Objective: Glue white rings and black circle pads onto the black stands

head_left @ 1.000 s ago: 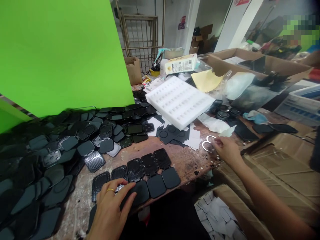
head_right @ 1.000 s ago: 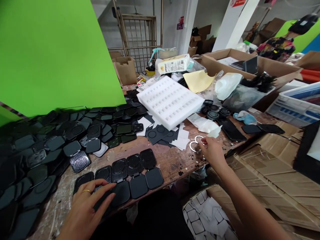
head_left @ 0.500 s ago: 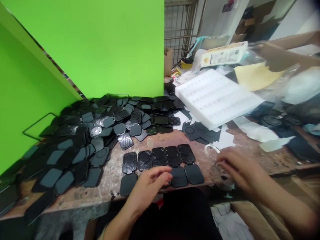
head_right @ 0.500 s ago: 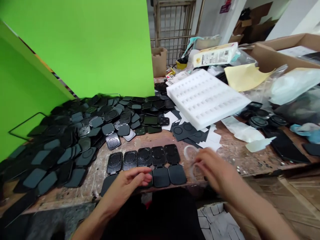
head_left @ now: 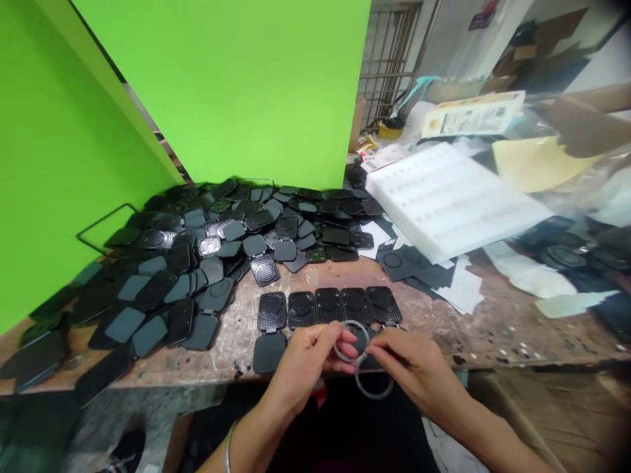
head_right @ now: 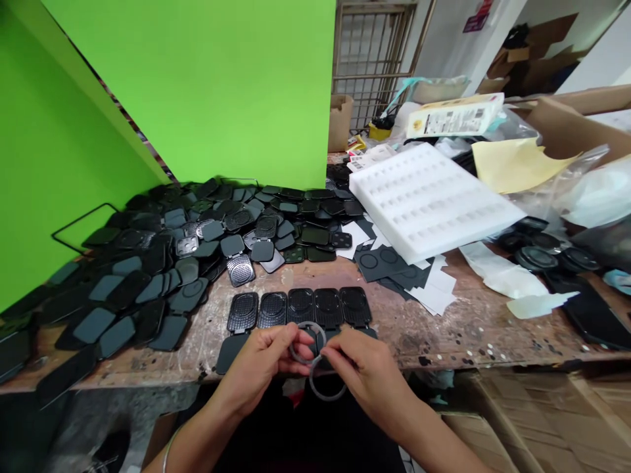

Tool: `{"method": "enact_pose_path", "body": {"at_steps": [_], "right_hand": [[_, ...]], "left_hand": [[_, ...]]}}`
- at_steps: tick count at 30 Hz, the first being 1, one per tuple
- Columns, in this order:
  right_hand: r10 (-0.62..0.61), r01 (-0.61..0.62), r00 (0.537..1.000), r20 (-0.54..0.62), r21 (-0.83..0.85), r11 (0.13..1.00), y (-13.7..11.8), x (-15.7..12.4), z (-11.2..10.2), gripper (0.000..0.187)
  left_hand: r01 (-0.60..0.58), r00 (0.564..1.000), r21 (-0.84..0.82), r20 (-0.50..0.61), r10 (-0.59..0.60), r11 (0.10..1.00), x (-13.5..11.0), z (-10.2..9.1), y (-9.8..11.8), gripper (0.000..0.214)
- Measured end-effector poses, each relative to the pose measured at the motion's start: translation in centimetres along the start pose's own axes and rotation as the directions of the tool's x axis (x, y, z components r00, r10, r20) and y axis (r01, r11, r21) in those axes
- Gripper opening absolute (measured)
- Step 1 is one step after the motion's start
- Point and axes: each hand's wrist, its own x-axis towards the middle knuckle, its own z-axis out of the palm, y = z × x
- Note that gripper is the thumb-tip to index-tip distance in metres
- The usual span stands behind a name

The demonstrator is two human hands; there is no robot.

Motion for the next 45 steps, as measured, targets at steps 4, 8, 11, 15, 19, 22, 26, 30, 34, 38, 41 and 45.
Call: {"method": "enact_pose_path", "body": {"at_steps": [4, 8, 11, 15, 19, 22, 26, 30, 34, 38, 41, 45], "right_hand": [[-0.010, 0.005, 0.996, 0.085, 0.050, 0.999, -0.7, 0.4, 0.0, 0.017], [-0.162, 0.170, 0.981, 0.105, -0.072, 0.983, -3.1, -0.2, -0.4, 0.019], [-0.328, 0.353, 0.930, 0.164, -0.162, 0.921, -5.0, -0.7, -1.1, 0.023], [-0.098, 0.090, 0.992, -0.079, -0.100, 0.991, -2.3, 1.1, -2.8, 0.022], [0.469, -0.465, 0.870, -0.153, 0.064, 0.883, 5.0, 4.2, -4.2, 0.030], [0.551, -0.542, 0.828, -0.102, 0.099, 0.834, 8.5, 5.3, -4.0, 0.034], [0.573, -0.571, 0.815, -0.084, 0.051, 0.819, 9.4, 5.4, -3.1, 0.035], [0.510, -0.520, 0.853, -0.109, -0.106, 0.848, 9.7, 5.3, -2.6, 0.029], [0.386, -0.411, 0.912, -0.141, -0.284, 0.866, 10.5, 5.1, -2.4, 0.029], [0.315, -0.366, 0.926, -0.209, -0.284, 0.886, 10.0, 4.8, -2.6, 0.029], [0.366, -0.382, 0.913, -0.182, -0.062, 0.922, 7.3, 4.2, -2.6, 0.026], [0.495, -0.548, 0.836, 0.238, 0.414, 0.727, 2.6, 3.0, -1.4, 0.032]], "left_hand": [[-0.039, 0.998, 0.020, -0.053, 0.040, 0.999, -0.2, 0.0, -0.1, 0.049], [-0.069, 0.990, 0.012, -0.124, 0.070, 0.998, 0.2, -0.3, -0.2, 0.050], [-0.100, 0.977, -0.058, -0.194, 0.087, 0.993, 0.7, -1.3, 0.3, 0.051], [-0.151, 0.962, -0.084, -0.241, 0.127, 0.985, 0.7, -2.5, 1.3, 0.051], [-0.160, 0.962, -0.004, -0.224, 0.155, 0.987, 0.1, -2.4, 1.2, 0.052], [-0.147, 0.966, 0.071, -0.202, 0.159, 0.987, -0.1, -2.1, 0.7, 0.048], [-0.145, 0.970, 0.120, -0.180, 0.165, 0.982, 0.2, -2.2, 0.3, 0.045], [-0.134, 0.973, 0.122, -0.169, 0.154, 0.983, 0.4, -2.1, 0.4, 0.044], [-0.129, 0.976, 0.130, -0.158, 0.149, 0.983, 0.4, -1.8, 0.5, 0.043], [-0.111, 0.981, 0.136, -0.147, 0.131, 0.985, 0.7, -1.4, 0.6, 0.042], [-0.098, 0.984, 0.139, -0.133, 0.117, 0.985, 0.9, -0.8, 0.4, 0.043], [-0.071, 0.992, 0.173, -0.089, 0.087, 0.982, 1.4, 0.3, -0.3, 0.042]]}}
